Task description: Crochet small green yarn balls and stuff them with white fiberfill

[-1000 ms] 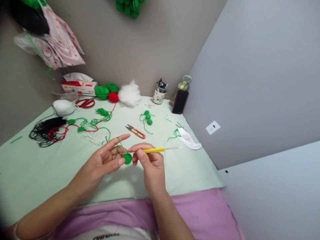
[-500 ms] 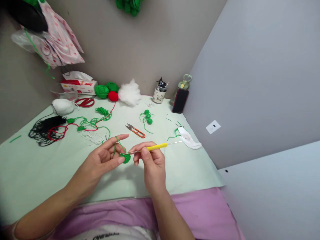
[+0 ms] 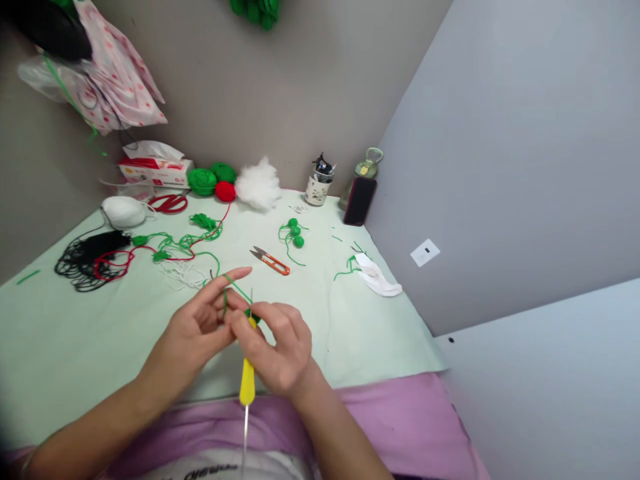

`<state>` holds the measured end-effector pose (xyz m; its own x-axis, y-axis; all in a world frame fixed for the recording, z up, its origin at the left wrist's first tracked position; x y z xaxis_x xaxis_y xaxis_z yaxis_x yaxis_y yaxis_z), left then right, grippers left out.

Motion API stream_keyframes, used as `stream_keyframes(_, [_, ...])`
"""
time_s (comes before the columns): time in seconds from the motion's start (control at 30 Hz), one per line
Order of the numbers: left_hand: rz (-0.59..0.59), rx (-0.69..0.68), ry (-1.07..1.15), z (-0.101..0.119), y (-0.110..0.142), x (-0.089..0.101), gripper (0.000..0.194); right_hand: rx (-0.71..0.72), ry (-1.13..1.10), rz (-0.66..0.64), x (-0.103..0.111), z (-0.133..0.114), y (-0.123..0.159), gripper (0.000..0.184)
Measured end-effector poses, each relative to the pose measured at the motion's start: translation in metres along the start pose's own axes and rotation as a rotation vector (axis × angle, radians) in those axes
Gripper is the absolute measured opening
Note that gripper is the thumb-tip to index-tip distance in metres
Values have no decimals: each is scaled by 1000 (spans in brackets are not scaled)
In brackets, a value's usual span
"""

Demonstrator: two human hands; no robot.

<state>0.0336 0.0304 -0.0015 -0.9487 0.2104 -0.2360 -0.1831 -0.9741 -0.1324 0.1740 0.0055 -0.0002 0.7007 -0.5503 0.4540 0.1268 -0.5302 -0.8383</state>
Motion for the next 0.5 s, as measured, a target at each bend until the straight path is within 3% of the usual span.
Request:
stream_keyframes(0.07, [-74, 150, 259, -3, -1, -3, 58, -85, -125, 22, 2, 3, 0, 33])
stream_keyframes(0.13, [-116, 243, 403, -3, -3, -2, 54, -257, -347, 12, 5, 8, -4, 30])
stream_keyframes(0.3, [-64, 129, 313, 1, -5, 8, 47, -660, -855, 39, 9, 18, -10, 21])
stream_keyframes(0.4, [-109, 64, 237, 1, -4, 6, 42, -721, -959, -27, 3, 19, -11, 19])
stream_keyframes(0.5, [-104, 46, 183, -1, -3, 2, 38, -659, -837, -58, -2, 17, -9, 20])
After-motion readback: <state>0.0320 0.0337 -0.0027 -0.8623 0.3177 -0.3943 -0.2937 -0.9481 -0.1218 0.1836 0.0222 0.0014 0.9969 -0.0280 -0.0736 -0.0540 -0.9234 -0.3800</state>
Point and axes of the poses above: each hand's wrist, its own y-axis away from the middle knuckle, its own x-axis out of the back of the hand, z = x × y, the point moved 3 cm from there along -y, towards the middle knuckle, and after that the axes turned 11 degrees about -x, right-handed, at the moved point
